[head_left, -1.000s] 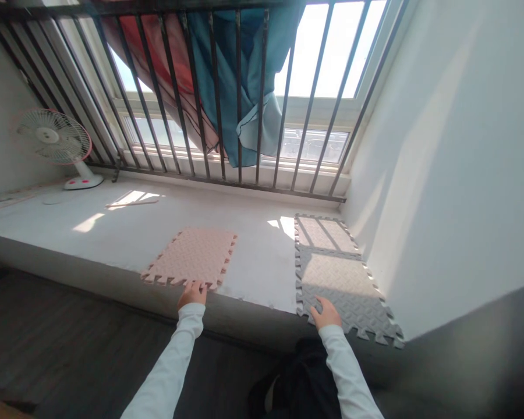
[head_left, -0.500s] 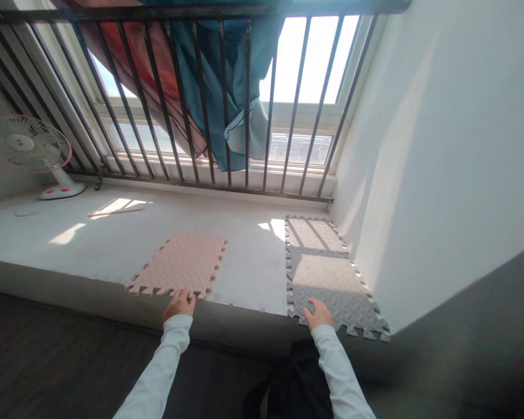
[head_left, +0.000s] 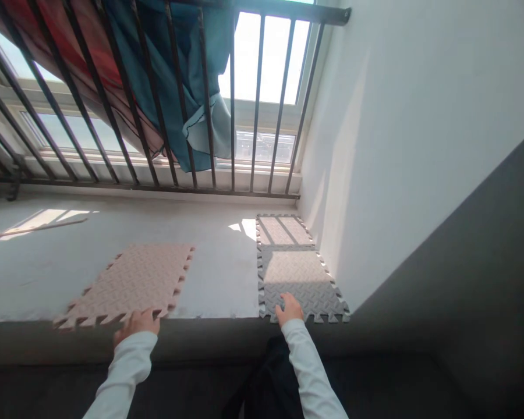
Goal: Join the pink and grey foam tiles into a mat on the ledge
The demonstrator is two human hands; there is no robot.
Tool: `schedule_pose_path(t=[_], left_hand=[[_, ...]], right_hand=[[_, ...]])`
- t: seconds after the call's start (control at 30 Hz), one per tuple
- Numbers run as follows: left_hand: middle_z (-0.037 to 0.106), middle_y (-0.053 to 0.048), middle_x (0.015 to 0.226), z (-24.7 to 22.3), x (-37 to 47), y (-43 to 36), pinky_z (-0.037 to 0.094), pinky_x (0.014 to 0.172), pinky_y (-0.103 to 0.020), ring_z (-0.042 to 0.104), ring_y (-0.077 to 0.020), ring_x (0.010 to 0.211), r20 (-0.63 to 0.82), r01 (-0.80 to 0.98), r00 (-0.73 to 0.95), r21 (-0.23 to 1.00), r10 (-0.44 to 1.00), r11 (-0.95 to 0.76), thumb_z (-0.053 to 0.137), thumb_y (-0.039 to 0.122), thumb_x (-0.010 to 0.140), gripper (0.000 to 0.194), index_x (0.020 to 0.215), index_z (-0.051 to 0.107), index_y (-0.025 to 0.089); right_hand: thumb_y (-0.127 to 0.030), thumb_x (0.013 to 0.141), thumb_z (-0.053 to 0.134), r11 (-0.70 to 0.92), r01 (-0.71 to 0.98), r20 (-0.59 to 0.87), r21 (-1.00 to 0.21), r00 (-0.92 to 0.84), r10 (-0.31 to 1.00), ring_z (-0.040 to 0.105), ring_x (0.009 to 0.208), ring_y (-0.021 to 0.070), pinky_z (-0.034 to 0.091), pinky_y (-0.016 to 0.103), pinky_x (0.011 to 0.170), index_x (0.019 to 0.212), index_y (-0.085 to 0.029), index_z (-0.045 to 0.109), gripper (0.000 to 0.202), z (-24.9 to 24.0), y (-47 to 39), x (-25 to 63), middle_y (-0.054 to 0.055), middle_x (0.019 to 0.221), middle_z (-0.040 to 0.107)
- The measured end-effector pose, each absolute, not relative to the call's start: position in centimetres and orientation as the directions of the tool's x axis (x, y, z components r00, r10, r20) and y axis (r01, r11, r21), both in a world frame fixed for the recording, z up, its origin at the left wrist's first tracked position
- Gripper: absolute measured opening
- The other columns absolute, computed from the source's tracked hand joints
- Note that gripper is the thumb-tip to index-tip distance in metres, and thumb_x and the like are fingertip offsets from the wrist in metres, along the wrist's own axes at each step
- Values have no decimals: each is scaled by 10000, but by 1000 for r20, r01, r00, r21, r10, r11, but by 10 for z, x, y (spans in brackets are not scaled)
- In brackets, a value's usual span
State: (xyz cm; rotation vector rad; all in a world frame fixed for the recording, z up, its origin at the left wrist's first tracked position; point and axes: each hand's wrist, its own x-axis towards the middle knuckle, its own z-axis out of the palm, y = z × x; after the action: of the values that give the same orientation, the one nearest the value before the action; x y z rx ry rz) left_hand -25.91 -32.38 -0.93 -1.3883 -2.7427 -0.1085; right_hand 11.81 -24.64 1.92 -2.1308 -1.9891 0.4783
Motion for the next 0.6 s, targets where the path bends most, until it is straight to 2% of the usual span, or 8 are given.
schedule_pose_path(t=[0.13, 0.2, 0.27, 0.3, 0.37, 0.43, 0.5, 0.6], left_hand=[[606, -72, 1056, 16, -211, -287, 437, 777, -391, 563, -247, 911, 255, 910, -411, 174, 875, 376, 476, 289, 716, 290, 975, 602, 262], [601, -84, 1088, 27, -173, -255, 426, 835, -349, 550, -228, 969, 187, 919, -331, 286, 925, 271, 462, 235, 728, 324, 1024, 593, 239], [597, -105, 1104, 34, -134, -217, 405, 875, -283, 545, -197, 997, 9, 892, -238, 397, 971, 215, 448, 188, 739, 367, 1083, 572, 159], [601, -104, 1101, 35, -116, -197, 398, 882, -256, 551, -180, 991, -35, 885, -200, 423, 979, 196, 444, 174, 741, 379, 1098, 561, 124], [617, -90, 1084, 31, -83, -158, 395, 875, -232, 563, -161, 969, -87, 878, -149, 446, 985, 172, 461, 159, 731, 386, 1101, 558, 105], [618, -73, 1092, 24, -58, -123, 397, 867, -238, 560, -161, 977, -107, 880, -135, 444, 985, 169, 491, 159, 710, 389, 1091, 568, 140], [596, -72, 1133, 15, -42, -94, 393, 864, -255, 538, -174, 1021, -127, 881, -144, 435, 981, 186, 513, 162, 693, 392, 1079, 575, 171], [586, -105, 1140, 3, -30, -58, 393, 846, -276, 514, -207, 1062, -146, 879, -198, 412, 969, 241, 528, 160, 675, 359, 1028, 596, 158]], right_hand=[[-221, 703, 440, -97, 938, -114, -334, 62, 992, 427, 1150, 198, 342, 307, 935, 1118, -190, 548, 429, 23, -246, 116, 75, 1271, 465], [-222, 704, 446, -94, 944, -120, -316, 58, 991, 405, 1169, 204, 318, 318, 955, 1123, -186, 544, 432, 24, -243, 113, 78, 1286, 450], [-223, 710, 453, -84, 952, -129, -296, 48, 990, 373, 1195, 212, 286, 334, 980, 1144, -173, 529, 443, 24, -239, 109, 94, 1308, 421], [-227, 716, 456, -80, 955, -135, -286, 42, 990, 355, 1208, 219, 270, 345, 991, 1159, -166, 517, 452, 23, -237, 107, 104, 1320, 403], [-243, 724, 466, -77, 959, -150, -273, 37, 988, 321, 1230, 237, 247, 377, 1004, 1194, -159, 487, 477, 22, -233, 103, 122, 1343, 364], [-261, 726, 479, -80, 961, -166, -264, 36, 985, 292, 1246, 253, 232, 410, 1008, 1220, -166, 461, 504, 20, -229, 101, 131, 1359, 335], [-280, 723, 492, -80, 963, -173, -257, 35, 984, 274, 1254, 263, 225, 432, 1009, 1236, -175, 444, 526, 17, -225, 101, 133, 1367, 319], [-316, 729, 494, -89, 962, -176, -257, 44, 983, 254, 1262, 273, 215, 457, 1008, 1248, -179, 429, 541, 13, -219, 101, 133, 1375, 300]])
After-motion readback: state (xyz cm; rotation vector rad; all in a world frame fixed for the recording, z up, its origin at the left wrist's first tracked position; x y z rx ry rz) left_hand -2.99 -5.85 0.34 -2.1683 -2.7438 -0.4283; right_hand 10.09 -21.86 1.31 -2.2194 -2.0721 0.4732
